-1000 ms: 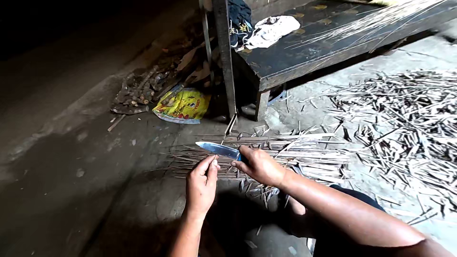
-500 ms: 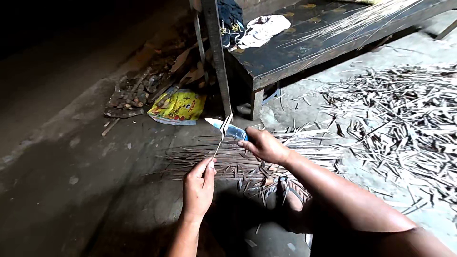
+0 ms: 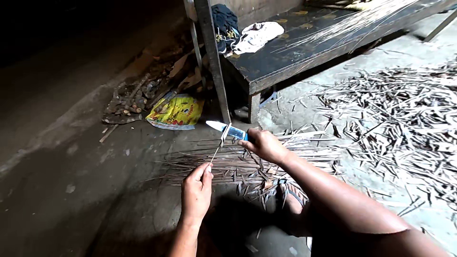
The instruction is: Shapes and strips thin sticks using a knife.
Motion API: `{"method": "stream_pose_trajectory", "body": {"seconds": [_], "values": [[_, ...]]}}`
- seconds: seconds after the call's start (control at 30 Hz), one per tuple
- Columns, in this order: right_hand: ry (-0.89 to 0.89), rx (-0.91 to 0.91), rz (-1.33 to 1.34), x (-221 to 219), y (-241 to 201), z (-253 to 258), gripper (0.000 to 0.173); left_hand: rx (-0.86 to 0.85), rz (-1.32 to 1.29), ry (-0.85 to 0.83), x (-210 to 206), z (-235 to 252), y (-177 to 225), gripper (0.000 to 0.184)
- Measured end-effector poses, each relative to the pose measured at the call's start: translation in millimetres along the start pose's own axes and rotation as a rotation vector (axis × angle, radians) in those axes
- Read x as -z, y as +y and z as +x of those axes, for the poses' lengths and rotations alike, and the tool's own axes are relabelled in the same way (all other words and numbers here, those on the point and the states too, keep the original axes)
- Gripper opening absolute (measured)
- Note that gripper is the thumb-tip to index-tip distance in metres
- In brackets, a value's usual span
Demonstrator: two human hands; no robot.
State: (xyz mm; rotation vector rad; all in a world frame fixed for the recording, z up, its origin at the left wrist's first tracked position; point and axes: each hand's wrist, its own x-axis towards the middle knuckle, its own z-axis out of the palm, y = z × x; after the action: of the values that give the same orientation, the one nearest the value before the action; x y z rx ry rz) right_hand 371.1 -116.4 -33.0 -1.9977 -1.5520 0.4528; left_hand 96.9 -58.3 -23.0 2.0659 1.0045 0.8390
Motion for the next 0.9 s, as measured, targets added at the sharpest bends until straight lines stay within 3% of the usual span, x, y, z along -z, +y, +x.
{"method": "stream_pose_trajectory", "body": {"seconds": [0.07,0.13,0.17,0.27,0.3,0.33,0.43,0.6,0.67,0.8,0.9], "values": [[0.044,-0.01,-0.141,1.3,3.2,3.3,0.055,0.031,-0.004,-0.006,0.2,-0.1,1.0,0.024],[-0.053,-0.051,-0.06,-5.3,-2.7,3.7,0.055,0.046,-0.014,-0.014,-1.9,-0.2,0.5,0.024],[-0.113,-0.056,0.114,-9.9,-5.7,2.3,0.053,0.044,-0.02,-0.014,-2.8,0.6,0.0,0.024],[-0.244,-0.057,0.98,-19.5,-16.1,-2.8,0.048,0.036,-0.036,-0.018,-1.7,2.2,-1.4,0.024],[-0.247,-0.053,1.078,-17.0,-19.2,-3.2,0.049,0.036,-0.043,-0.017,-2.2,1.4,-1.8,0.024],[-0.201,-0.03,1.012,-14.4,-20.3,-2.4,0.048,0.035,-0.053,-0.013,-2.7,0.5,-2.3,0.024],[-0.111,0.063,0.407,-10.5,-18.7,-5.4,0.047,0.022,-0.061,-0.008,-1.7,0.0,-4.5,0.024],[-0.185,0.244,0.052,-30.1,-30.9,-22.4,0.053,-0.015,-0.105,-0.018,2.5,2.6,-0.9,0.024],[-0.118,0.263,0.023,-28.3,-33.1,-23.2,0.052,-0.022,-0.121,-0.029,3.4,1.9,0.9,0.024],[0.163,-0.233,0.243,14.4,15.9,10.9,0.046,0.004,-0.095,-0.045,6.5,-2.3,-0.1,0.024],[0.371,-0.262,0.401,31.6,44.4,17.8,0.045,0.03,-0.096,-0.027,8.3,-1.2,-2.3,0.023]]}}
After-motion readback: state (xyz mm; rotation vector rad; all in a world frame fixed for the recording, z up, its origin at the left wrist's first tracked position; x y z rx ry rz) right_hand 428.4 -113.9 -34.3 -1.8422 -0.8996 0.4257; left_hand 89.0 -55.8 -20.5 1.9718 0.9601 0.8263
